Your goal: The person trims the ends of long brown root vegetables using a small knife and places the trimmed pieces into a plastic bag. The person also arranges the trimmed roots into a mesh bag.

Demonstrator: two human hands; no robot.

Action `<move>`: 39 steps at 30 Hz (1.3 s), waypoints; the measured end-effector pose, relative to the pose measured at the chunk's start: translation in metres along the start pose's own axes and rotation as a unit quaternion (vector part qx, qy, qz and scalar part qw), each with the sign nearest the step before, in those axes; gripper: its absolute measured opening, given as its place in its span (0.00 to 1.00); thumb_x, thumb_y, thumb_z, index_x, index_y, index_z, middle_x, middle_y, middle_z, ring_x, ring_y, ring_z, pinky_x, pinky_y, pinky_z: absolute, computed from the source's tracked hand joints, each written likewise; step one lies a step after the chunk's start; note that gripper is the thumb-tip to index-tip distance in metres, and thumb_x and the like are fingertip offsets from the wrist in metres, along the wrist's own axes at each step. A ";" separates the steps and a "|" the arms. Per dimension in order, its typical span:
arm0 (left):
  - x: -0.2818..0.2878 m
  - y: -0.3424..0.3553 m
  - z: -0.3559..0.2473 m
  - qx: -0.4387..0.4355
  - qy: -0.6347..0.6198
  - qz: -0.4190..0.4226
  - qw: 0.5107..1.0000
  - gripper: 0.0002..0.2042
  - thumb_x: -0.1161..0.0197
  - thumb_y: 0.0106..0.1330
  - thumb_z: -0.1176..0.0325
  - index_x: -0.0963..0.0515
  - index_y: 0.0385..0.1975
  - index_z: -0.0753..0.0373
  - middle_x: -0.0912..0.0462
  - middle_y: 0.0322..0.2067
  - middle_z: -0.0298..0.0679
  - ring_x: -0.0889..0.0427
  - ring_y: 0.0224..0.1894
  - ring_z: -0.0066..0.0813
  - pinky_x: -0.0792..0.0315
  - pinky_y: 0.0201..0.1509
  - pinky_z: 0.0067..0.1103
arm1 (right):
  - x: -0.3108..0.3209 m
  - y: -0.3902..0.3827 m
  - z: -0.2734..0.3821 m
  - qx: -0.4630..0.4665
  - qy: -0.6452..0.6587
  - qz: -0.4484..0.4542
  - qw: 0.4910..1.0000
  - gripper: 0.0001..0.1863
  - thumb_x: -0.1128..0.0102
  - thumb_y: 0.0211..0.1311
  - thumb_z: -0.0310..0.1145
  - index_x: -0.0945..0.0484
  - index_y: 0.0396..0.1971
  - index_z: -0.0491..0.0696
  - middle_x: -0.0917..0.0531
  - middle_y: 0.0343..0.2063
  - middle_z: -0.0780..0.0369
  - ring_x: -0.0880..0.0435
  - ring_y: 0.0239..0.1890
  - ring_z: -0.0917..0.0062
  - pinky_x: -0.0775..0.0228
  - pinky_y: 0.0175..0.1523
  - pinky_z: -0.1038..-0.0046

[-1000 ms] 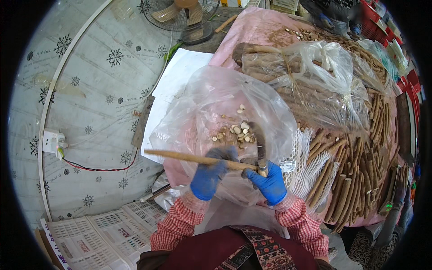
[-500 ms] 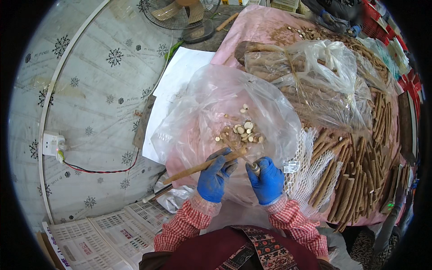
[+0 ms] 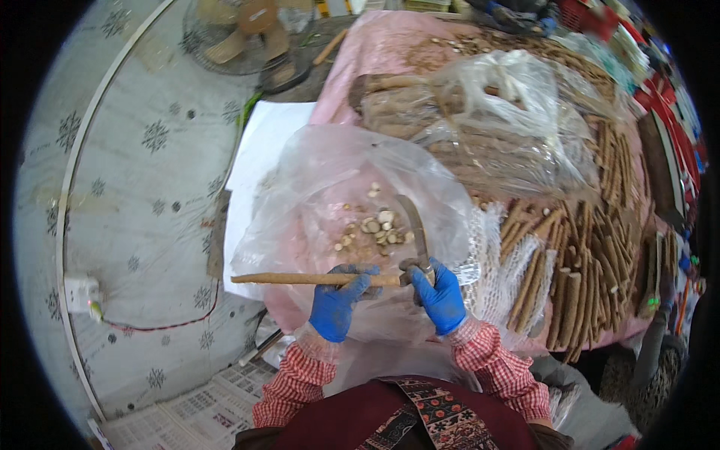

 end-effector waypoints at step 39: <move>-0.237 0.018 0.162 0.189 0.265 0.279 0.904 0.13 0.44 0.69 0.68 0.26 0.52 0.62 0.26 0.27 0.31 0.32 0.21 0.17 0.34 0.25 0.15 | 0.340 -0.170 -0.044 0.271 -0.157 -0.499 0.808 0.08 0.36 0.60 0.25 0.24 0.38 0.42 0.21 0.32 0.63 0.24 0.34 0.81 0.30 0.42 0.78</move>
Point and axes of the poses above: each hand's wrist, its own y-axis towards the middle knuckle, its own x-axis out of the back of the hand, z = x × y, the point moved 2 cm from there along y, towards the middle knuckle
